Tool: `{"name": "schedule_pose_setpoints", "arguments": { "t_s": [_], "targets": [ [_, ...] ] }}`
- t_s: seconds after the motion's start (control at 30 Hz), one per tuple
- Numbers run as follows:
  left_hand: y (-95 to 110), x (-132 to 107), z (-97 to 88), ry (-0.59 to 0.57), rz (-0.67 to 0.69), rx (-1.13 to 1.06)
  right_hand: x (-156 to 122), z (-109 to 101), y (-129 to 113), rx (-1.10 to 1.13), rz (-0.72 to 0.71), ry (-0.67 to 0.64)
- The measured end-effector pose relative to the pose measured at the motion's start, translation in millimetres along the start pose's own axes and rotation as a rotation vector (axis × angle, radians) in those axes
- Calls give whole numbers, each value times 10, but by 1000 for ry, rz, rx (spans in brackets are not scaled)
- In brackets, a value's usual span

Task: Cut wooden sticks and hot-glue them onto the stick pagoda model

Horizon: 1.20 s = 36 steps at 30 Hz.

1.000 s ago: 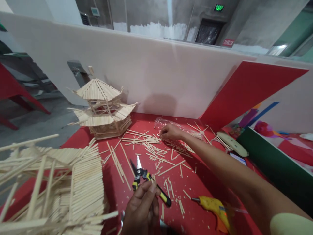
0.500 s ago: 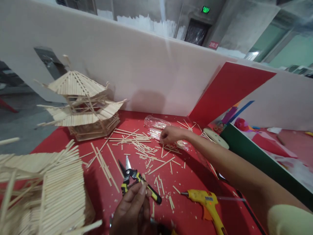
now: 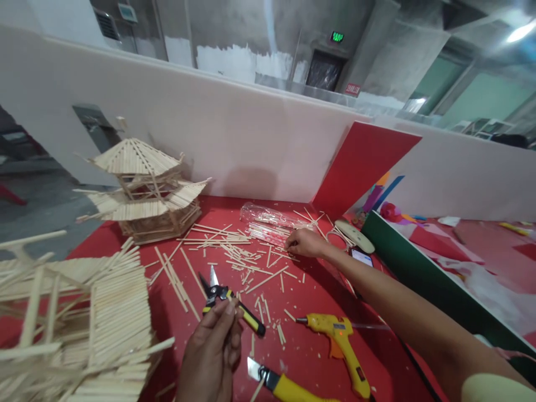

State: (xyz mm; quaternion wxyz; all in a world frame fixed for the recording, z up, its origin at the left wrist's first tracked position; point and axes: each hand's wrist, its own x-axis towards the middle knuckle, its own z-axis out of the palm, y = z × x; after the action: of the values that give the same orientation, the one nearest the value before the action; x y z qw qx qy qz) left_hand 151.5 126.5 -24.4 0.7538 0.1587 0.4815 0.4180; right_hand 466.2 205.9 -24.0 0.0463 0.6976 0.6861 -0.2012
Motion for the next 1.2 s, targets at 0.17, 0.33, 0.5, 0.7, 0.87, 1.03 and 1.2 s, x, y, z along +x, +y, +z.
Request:
{"name": "schedule_pose_setpoints", "arguments": {
  "t_s": [0.17,0.33,0.5,0.7,0.87,1.03,1.2],
  "targets": [
    [12,-29,19,-3,16,7,-12,32,-140,-69,69,-12],
    [24,-79,44,33,18,-4,49,25,-255,-121,126,-64],
    [27,-102,75,-34,34,-15,58,49,-340,-139,157,-51],
    [18,-136,85,-85,64,5,-11,56,-377,-57,172,8],
    [-8,-110,50,-134,96,5,-184,-89,-498,157,144,59],
    [-28,-102,37,-149,100,-11,-658,-104,-856,556,68,60],
    [-64,-150,48,-276,25,92,-1051,163,-1245,925,70,17]
  ]
}}
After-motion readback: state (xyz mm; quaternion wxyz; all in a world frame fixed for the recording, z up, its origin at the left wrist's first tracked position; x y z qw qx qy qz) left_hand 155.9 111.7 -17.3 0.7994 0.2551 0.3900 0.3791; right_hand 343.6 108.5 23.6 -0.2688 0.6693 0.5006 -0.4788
